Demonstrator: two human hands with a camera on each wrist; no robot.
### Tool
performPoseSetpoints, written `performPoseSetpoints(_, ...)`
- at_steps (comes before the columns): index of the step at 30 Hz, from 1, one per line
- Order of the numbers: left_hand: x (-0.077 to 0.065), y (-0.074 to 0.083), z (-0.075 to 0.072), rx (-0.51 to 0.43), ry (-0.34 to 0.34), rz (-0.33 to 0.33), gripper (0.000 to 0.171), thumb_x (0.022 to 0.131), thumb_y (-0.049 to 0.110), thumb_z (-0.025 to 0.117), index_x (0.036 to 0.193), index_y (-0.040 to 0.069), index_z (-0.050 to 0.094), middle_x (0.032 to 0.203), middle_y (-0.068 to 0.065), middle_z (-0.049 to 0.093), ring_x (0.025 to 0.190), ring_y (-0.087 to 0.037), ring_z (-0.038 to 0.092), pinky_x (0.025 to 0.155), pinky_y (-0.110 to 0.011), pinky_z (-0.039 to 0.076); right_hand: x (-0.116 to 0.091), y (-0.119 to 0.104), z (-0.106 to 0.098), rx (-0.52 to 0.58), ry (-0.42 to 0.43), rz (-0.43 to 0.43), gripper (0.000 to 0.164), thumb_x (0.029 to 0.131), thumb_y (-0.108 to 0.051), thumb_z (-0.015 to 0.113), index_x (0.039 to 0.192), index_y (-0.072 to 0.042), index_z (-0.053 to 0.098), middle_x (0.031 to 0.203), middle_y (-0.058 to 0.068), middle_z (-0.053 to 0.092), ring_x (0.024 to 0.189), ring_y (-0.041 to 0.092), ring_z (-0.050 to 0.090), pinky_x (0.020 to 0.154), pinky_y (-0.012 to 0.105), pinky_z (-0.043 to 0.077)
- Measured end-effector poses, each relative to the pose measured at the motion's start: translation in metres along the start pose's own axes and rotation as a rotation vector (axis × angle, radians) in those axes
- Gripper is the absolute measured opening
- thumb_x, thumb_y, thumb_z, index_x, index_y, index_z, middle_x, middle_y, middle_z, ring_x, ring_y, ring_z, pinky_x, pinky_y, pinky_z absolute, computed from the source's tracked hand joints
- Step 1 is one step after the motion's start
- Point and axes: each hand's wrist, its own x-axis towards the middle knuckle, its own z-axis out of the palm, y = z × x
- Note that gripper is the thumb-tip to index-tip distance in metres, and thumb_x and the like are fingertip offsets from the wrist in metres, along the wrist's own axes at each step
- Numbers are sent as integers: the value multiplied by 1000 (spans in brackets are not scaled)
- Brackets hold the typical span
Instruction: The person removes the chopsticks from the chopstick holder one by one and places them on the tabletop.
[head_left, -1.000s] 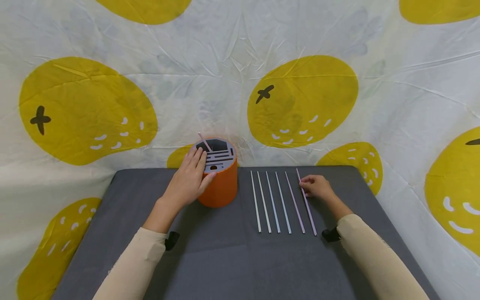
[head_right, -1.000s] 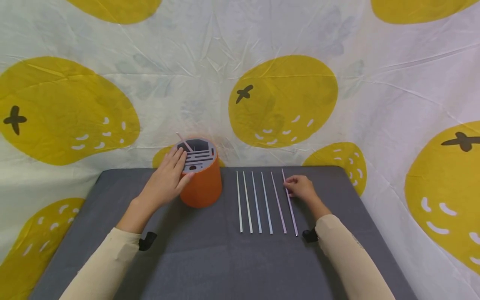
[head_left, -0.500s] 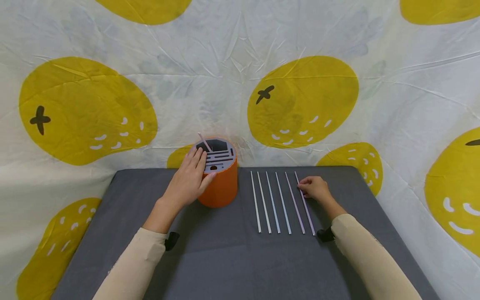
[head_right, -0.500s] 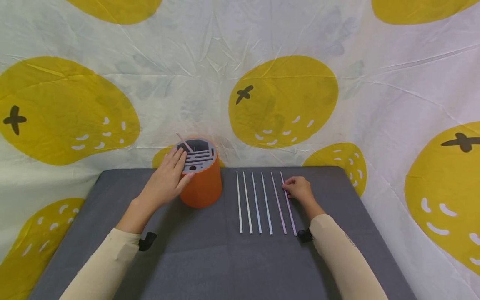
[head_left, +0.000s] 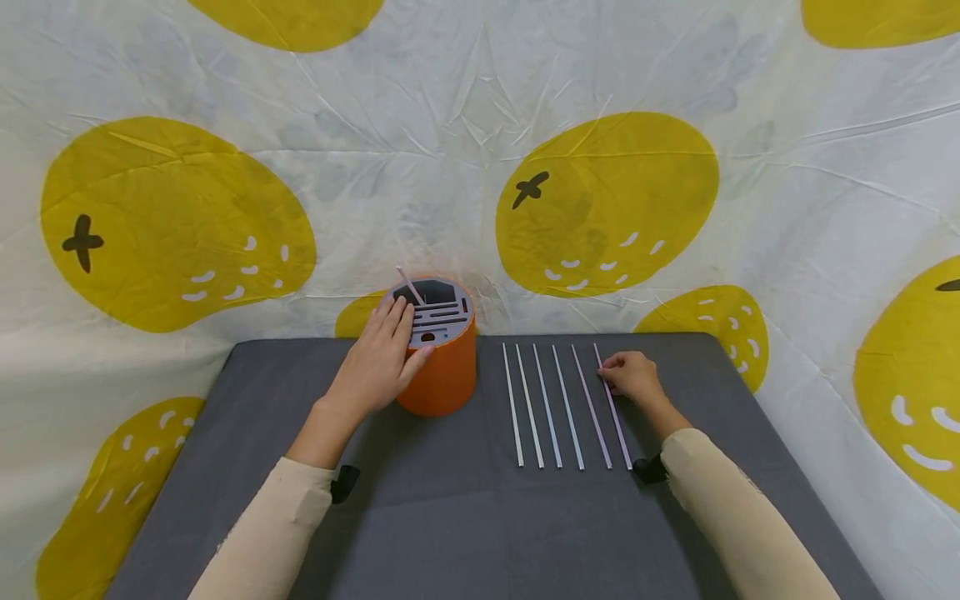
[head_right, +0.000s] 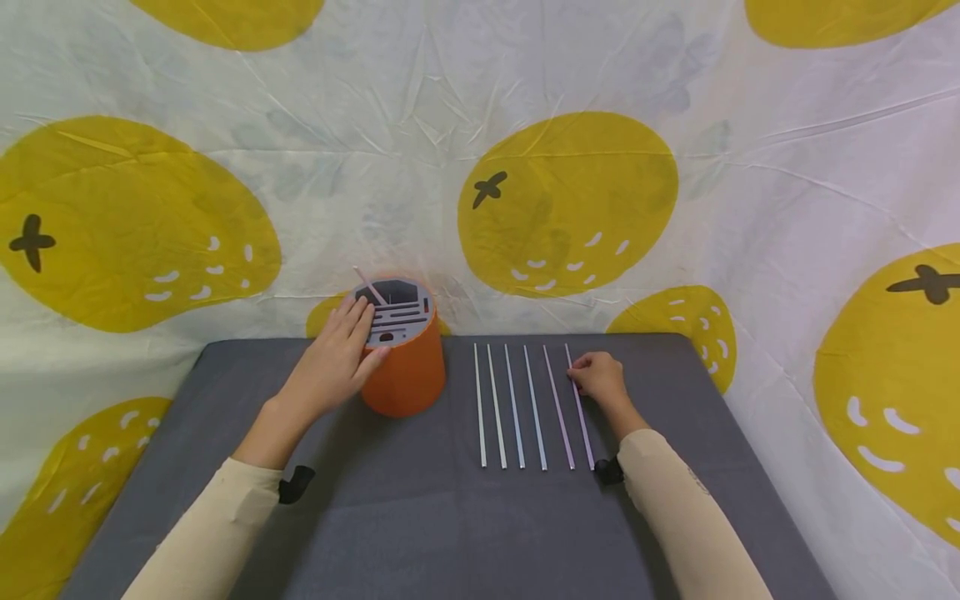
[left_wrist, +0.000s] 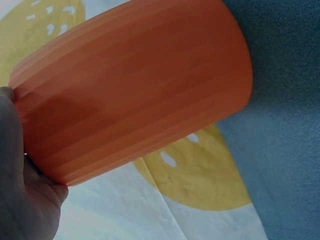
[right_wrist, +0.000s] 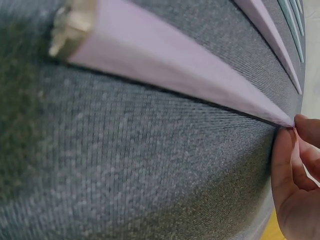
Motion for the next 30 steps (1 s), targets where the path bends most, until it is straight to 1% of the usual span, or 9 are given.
performPoseSetpoints(7, 0, 0, 0, 1, -4, -5, 75, 109, 46, 47, 159, -8, 30, 168, -26, 25, 159, -41, 15, 129, -56, 15, -2, 1, 2, -47, 40, -35, 21, 96, -13, 73, 100, 7, 73, 80, 13, 72, 64, 12, 66, 58, 26, 61)
performPoseSetpoints(15, 0, 0, 1, 7, -14, -9, 75, 109, 46, 47, 159, -8, 29, 168, -25, 25, 159, -40, 15, 130, -55, 13, -1, 3, 0, -58, 52, -67, 23, 96, -15, 74, 102, 7, 72, 87, 18, 75, 62, 13, 69, 58, 29, 61)
performPoseSetpoints(19, 0, 0, 1, 7, -15, -3, 75, 109, 45, 48, 159, -8, 29, 167, -26, 26, 159, -40, 16, 130, -56, 15, 2, -1, -3, -132, 85, -138, 23, 96, -18, 74, 101, 5, 73, 88, 17, 75, 65, 18, 68, 58, 30, 58)
performPoseSetpoints(23, -1, 0, 1, 2, -17, -7, 76, 109, 46, 47, 159, -8, 29, 168, -26, 25, 159, -40, 15, 130, -55, 14, 4, -13, -7, -198, 125, -235, 23, 96, -21, 74, 100, 1, 74, 88, 15, 73, 75, 25, 64, 65, 36, 54)
performPoseSetpoints(26, -1, -1, 1, 6, -12, -3, 75, 109, 45, 47, 159, -9, 29, 168, -26, 25, 159, -41, 15, 130, -55, 14, 4, -28, -10, -184, 128, -292, 23, 96, -22, 75, 103, 0, 74, 91, 15, 73, 80, 28, 64, 72, 41, 56)
performPoseSetpoints(30, 0, 0, 0, 20, -5, 7, 75, 109, 45, 48, 158, -9, 30, 167, -26, 27, 159, -41, 17, 129, -56, 18, 3, -53, -12, -148, 123, -362, 23, 97, -22, 74, 109, -2, 74, 97, 15, 74, 85, 29, 66, 76, 43, 57)
